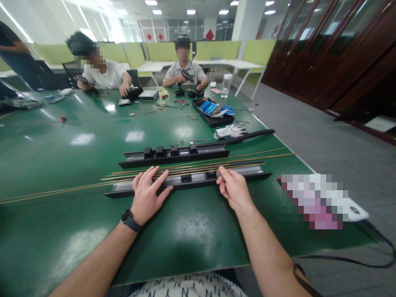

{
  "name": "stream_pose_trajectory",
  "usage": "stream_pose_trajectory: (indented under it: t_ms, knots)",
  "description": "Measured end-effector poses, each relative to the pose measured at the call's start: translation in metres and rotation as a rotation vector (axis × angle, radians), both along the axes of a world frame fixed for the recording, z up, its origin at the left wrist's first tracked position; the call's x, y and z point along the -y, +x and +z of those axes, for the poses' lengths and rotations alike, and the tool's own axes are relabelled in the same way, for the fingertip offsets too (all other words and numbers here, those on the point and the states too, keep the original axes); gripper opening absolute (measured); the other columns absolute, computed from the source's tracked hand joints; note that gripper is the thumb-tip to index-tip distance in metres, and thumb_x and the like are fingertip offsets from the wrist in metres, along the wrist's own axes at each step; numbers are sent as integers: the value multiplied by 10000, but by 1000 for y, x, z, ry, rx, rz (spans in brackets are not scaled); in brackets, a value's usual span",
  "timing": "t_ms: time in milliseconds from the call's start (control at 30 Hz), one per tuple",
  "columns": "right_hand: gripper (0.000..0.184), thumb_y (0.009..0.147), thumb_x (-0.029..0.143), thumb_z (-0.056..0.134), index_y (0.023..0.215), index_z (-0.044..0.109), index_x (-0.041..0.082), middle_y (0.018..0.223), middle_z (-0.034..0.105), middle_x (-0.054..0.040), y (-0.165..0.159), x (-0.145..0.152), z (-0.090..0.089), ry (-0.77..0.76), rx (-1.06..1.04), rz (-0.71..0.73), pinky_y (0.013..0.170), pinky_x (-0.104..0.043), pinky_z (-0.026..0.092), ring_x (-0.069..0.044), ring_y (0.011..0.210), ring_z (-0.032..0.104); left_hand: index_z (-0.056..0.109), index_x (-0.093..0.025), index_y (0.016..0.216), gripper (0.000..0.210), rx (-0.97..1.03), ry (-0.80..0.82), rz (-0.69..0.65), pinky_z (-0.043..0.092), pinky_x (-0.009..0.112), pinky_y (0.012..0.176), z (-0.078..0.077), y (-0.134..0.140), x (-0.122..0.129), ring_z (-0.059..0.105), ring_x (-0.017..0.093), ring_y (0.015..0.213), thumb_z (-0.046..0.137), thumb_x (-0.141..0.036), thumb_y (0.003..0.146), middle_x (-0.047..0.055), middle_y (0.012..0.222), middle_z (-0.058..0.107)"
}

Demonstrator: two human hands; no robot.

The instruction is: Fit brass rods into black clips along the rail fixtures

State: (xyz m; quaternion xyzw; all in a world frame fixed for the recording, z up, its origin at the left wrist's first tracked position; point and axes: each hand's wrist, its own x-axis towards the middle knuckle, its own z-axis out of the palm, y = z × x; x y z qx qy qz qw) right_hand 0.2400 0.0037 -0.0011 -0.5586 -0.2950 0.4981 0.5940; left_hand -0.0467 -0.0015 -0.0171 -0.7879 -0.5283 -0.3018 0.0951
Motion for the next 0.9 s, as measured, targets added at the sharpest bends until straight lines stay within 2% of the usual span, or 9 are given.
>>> stream_pose_trajectory:
  t_ms: [333, 633, 900]
  knots:
    - [350, 737, 452, 803, 825, 654, 147, 536, 587, 27, 2, 0, 1, 16, -38, -51, 232, -154, 214, -54, 301, 413, 579, -322, 1367, 464, 2, 1, -3, 238, 503, 1167, -1, -1, 1, 437, 304, 1395, 616, -425, 916, 118, 1467, 517]
    - [406, 726, 509, 804, 804, 636, 147, 552, 609, 13, 1, 0, 0, 11, -17, -11, 233, -148, 195, -47, 293, 404, 577, -324, 1368, 460, -1, -8, 0, 233, 500, 1169, 0, 0, 0, 431, 302, 1399, 607, -427, 921, 115, 1469, 514]
    - [373, 731, 472, 805, 839, 668, 142, 543, 590, 24, 3, 0, 0, 24, -23, -31, 232, -150, 214, -50, 302, 411, 573, -323, 1371, 471, -2, 10, -6, 237, 505, 1164, -1, -1, 0, 438, 303, 1394, 623, -418, 912, 117, 1466, 519]
